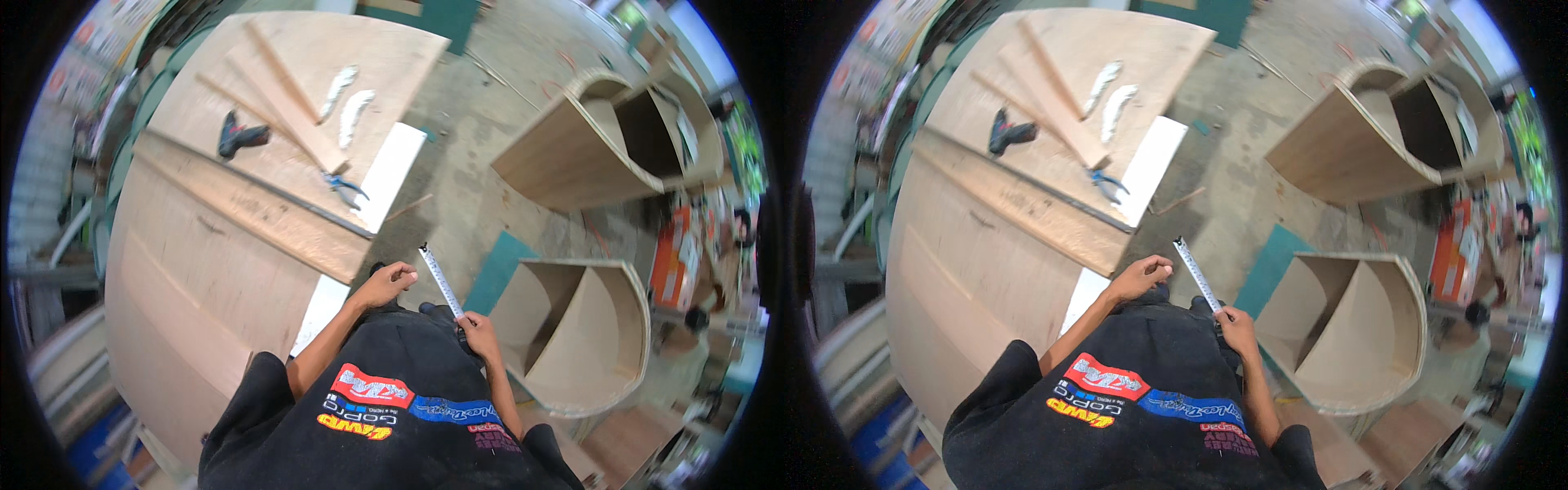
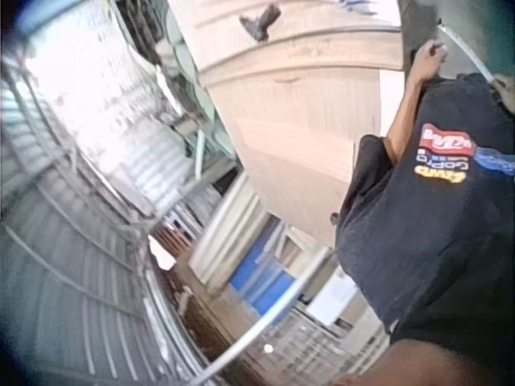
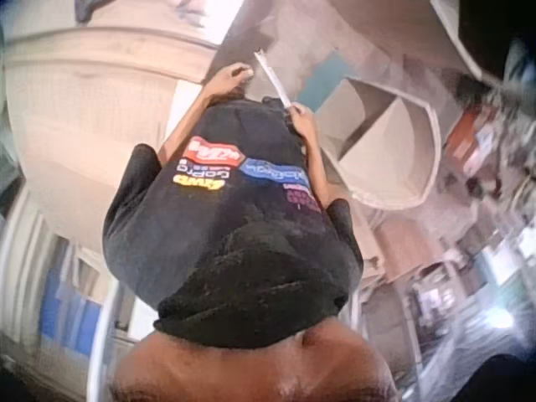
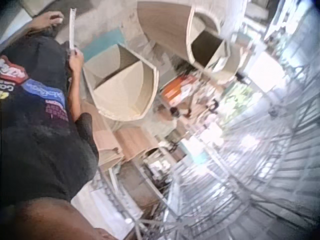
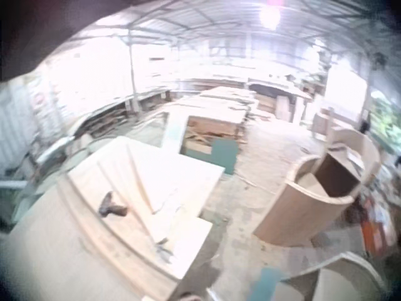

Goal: The person measures and aligns wooden boards and curved panels, uses a measuring tape to check distances, and holds a power drill near a guide rail.

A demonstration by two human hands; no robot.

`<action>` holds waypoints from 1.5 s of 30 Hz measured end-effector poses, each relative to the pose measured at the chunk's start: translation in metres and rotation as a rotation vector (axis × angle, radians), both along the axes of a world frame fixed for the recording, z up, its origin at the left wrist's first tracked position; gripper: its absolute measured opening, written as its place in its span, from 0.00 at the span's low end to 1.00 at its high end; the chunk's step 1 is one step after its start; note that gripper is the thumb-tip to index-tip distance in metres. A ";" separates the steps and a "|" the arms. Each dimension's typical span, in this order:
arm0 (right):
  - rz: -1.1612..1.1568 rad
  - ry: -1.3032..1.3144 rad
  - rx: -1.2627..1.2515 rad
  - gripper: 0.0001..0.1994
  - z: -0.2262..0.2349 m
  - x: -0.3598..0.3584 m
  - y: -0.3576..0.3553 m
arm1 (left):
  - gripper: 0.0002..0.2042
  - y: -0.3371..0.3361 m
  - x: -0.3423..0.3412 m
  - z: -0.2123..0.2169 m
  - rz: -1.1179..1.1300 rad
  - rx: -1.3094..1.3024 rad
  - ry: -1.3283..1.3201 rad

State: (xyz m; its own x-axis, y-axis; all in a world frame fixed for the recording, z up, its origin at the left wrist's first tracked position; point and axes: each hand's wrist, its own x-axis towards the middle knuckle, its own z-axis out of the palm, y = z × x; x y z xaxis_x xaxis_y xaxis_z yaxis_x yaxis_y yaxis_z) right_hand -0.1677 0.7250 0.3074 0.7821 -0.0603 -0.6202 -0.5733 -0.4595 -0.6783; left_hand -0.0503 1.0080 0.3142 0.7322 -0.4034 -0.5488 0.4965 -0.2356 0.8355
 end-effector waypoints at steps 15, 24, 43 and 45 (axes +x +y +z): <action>0.650 -0.007 0.452 0.11 0.024 0.173 0.274 | 0.29 0.129 -0.066 0.040 1.084 -0.307 0.025; 1.028 0.114 0.532 0.09 0.018 0.156 0.402 | 0.30 0.167 -0.084 0.010 1.606 -0.218 -0.034; 1.066 -0.496 0.312 0.14 0.000 0.360 0.474 | 0.14 0.382 -0.104 0.009 0.946 1.013 0.205; 0.918 -0.407 0.300 0.13 -0.011 0.401 0.471 | 0.15 0.406 -0.092 0.011 0.858 1.034 0.216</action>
